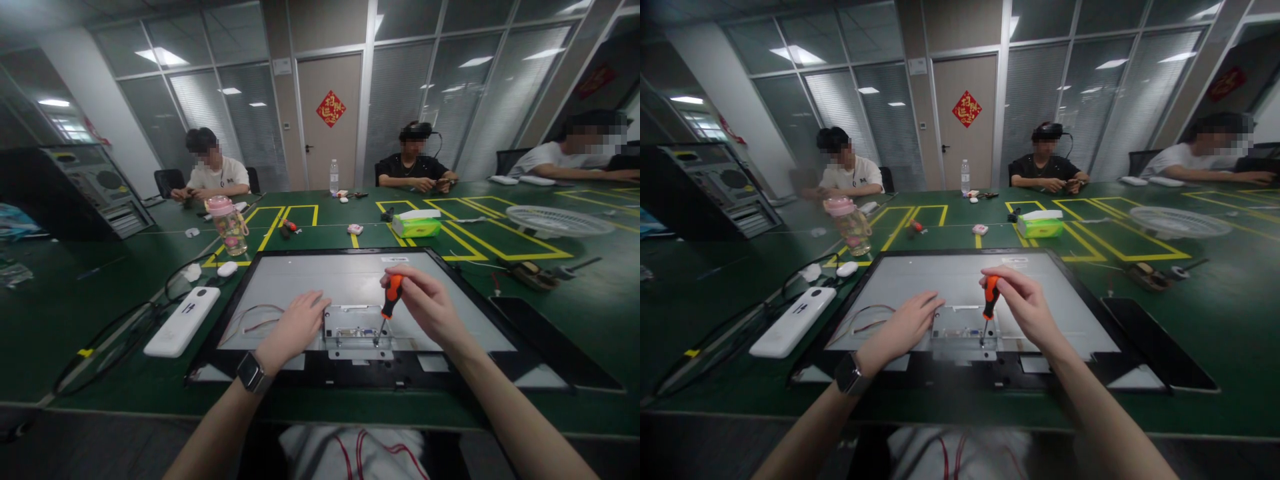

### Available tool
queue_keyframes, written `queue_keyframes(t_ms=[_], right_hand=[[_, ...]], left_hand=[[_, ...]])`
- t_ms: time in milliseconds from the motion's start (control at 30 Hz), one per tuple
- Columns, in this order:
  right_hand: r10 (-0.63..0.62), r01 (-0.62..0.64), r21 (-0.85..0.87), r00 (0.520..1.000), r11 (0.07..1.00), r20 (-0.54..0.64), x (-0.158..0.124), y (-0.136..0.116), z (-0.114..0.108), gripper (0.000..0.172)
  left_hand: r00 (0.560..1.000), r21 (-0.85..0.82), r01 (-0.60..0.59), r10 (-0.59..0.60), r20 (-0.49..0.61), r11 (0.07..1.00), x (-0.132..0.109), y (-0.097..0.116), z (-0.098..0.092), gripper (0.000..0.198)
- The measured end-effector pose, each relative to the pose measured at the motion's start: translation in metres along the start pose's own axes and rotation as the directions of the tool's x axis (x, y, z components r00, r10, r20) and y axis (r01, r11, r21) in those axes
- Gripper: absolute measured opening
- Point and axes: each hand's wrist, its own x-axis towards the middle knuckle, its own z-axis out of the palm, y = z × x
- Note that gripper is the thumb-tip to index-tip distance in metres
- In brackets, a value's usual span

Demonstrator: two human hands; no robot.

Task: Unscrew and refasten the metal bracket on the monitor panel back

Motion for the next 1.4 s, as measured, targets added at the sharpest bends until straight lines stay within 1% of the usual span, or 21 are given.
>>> queue_keyframes(t_ms=[100, 233, 333, 467, 533, 633, 733, 800, 833, 933, 1000, 1067, 1133, 1200, 1267, 1333, 1400], right_hand=[[-0.002, 0.002, 0.02, 1.0, 1.0, -0.002, 0.0, -0.002, 0.001, 0.021], [-0.043, 0.043, -0.035, 0.999, 0.998, -0.004, 0.001, -0.003, 0.001, 0.015], [-0.013, 0.013, -0.043, 1.0, 0.999, 0.005, 0.0, -0.004, -0.001, 0.018], [0.038, -0.039, 0.029, 0.999, 0.999, 0.039, -0.001, -0.004, -0.001, 0.022], [0.046, -0.048, 0.038, 0.997, 0.998, 0.054, -0.001, -0.005, -0.001, 0.024], [0.022, -0.02, -0.069, 0.999, 0.997, 0.036, 0.0, -0.006, 0.001, 0.026], [-0.092, 0.082, -0.225, 0.995, 0.971, -0.035, 0.0, -0.009, 0.005, 0.017], [-0.164, 0.138, -0.293, 0.984, 0.946, -0.067, 0.0, -0.011, 0.007, 0.013], [-0.179, 0.15, -0.307, 0.982, 0.94, -0.067, -0.001, -0.011, 0.008, 0.013], [-0.144, 0.133, -0.251, 0.989, 0.959, -0.029, -0.003, -0.008, 0.007, 0.023], [-0.11, 0.103, -0.196, 0.994, 0.975, -0.028, -0.004, -0.007, 0.006, 0.024], [-0.109, 0.094, -0.215, 0.992, 0.972, -0.059, -0.004, -0.007, 0.006, 0.018], [-0.152, 0.121, -0.27, 0.984, 0.955, -0.096, -0.002, -0.008, 0.007, 0.01], [-0.183, 0.143, -0.303, 0.977, 0.942, -0.109, -0.001, -0.009, 0.007, 0.009], [-0.166, 0.135, -0.272, 0.982, 0.953, -0.092, -0.001, -0.008, 0.006, 0.017], [-0.114, 0.101, -0.185, 0.992, 0.978, -0.057, -0.002, -0.005, 0.004, 0.025], [-0.072, 0.068, -0.11, 0.997, 0.992, -0.035, -0.003, -0.004, 0.003, 0.028]], left_hand=[[1.0, 0.002, 0.008, -0.008, 0.004, 1.0, 0.001, -0.001, 0.001, 0.04], [1.0, -0.002, 0.003, -0.003, -0.008, 1.0, 0.001, -0.002, 0.002, 0.04], [1.0, -0.002, -0.01, 0.01, -0.018, 1.0, 0.001, -0.003, 0.003, 0.04], [1.0, 0.013, -0.008, 0.008, -0.009, 1.0, 0.0, -0.002, 0.003, 0.04], [1.0, 0.015, -0.004, 0.004, -0.009, 1.0, 0.0, -0.002, 0.003, 0.041], [1.0, 0.003, -0.009, 0.009, -0.015, 1.0, 0.0, -0.002, 0.004, 0.04], [1.0, -0.007, -0.006, 0.006, -0.015, 1.0, 0.0, -0.004, 0.005, 0.04], [1.0, -0.008, -0.004, 0.004, -0.018, 1.0, 0.001, -0.005, 0.007, 0.04], [1.0, -0.008, -0.004, 0.004, -0.02, 1.0, 0.001, -0.005, 0.007, 0.04], [1.0, -0.005, -0.006, 0.006, -0.022, 1.0, 0.0, -0.005, 0.007, 0.04], [1.0, -0.002, -0.007, 0.007, -0.015, 1.0, 0.0, -0.004, 0.006, 0.04], [1.0, -0.006, -0.004, 0.004, -0.012, 1.0, 0.0, -0.004, 0.005, 0.04], [1.0, -0.01, 0.003, -0.003, -0.014, 1.0, 0.0, -0.003, 0.005, 0.04], [1.0, -0.011, 0.005, -0.005, -0.017, 1.0, 0.0, -0.003, 0.005, 0.04], [1.0, -0.011, 0.002, -0.002, -0.019, 1.0, 0.0, -0.002, 0.005, 0.04], [1.0, -0.007, -0.003, 0.003, -0.018, 1.0, 0.0, -0.002, 0.004, 0.039], [1.0, 0.0, -0.004, 0.004, -0.016, 1.0, 0.0, -0.002, 0.004, 0.039]])
